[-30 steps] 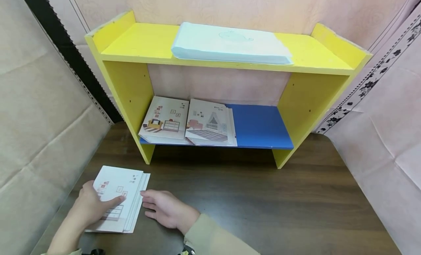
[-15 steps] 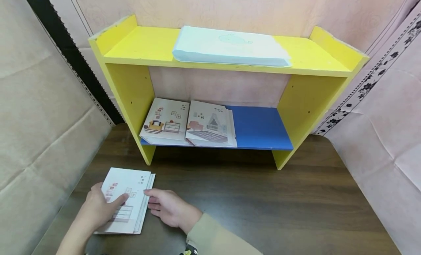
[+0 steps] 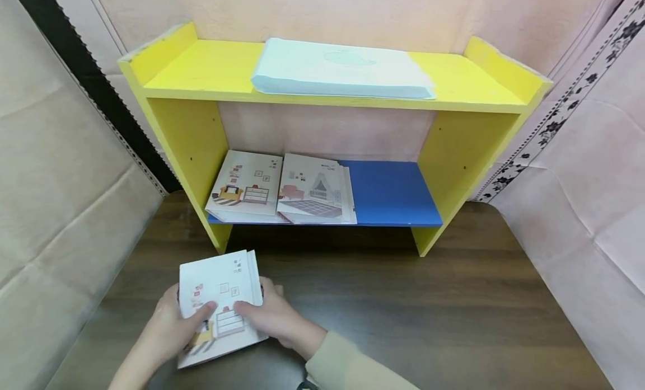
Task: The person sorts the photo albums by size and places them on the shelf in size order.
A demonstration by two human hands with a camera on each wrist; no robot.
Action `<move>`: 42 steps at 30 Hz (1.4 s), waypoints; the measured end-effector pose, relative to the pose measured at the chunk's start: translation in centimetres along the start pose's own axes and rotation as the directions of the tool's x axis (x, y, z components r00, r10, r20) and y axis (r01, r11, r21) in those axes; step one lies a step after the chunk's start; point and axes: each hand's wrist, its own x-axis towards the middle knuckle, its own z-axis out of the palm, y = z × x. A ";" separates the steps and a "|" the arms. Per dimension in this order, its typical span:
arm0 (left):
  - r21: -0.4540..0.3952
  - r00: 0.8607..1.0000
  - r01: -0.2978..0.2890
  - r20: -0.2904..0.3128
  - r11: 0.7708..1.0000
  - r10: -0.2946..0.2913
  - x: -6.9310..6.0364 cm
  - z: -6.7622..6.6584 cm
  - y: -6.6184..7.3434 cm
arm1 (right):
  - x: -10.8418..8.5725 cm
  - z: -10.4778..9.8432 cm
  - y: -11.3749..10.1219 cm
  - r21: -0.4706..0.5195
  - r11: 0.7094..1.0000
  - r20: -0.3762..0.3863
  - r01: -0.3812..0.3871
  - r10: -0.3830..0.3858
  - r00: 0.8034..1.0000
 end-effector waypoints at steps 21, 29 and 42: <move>-0.394 0.999 0.043 0.026 0.918 -0.036 -1.6 4.5 4.5 | -2.2 -7.8 1.0 -0.024 0.958 0.029 0.284 -0.284 0.959; -0.535 0.996 -0.076 -0.007 0.841 0.086 -1.8 7.0 6.3 | -4.2 -11.3 0.7 0.038 0.943 0.027 0.330 -0.331 0.943; -0.571 0.944 -0.137 0.171 0.809 0.281 -1.7 10.0 10.0 | -5.5 -15.7 0.4 0.128 0.916 -0.050 0.381 -0.378 0.924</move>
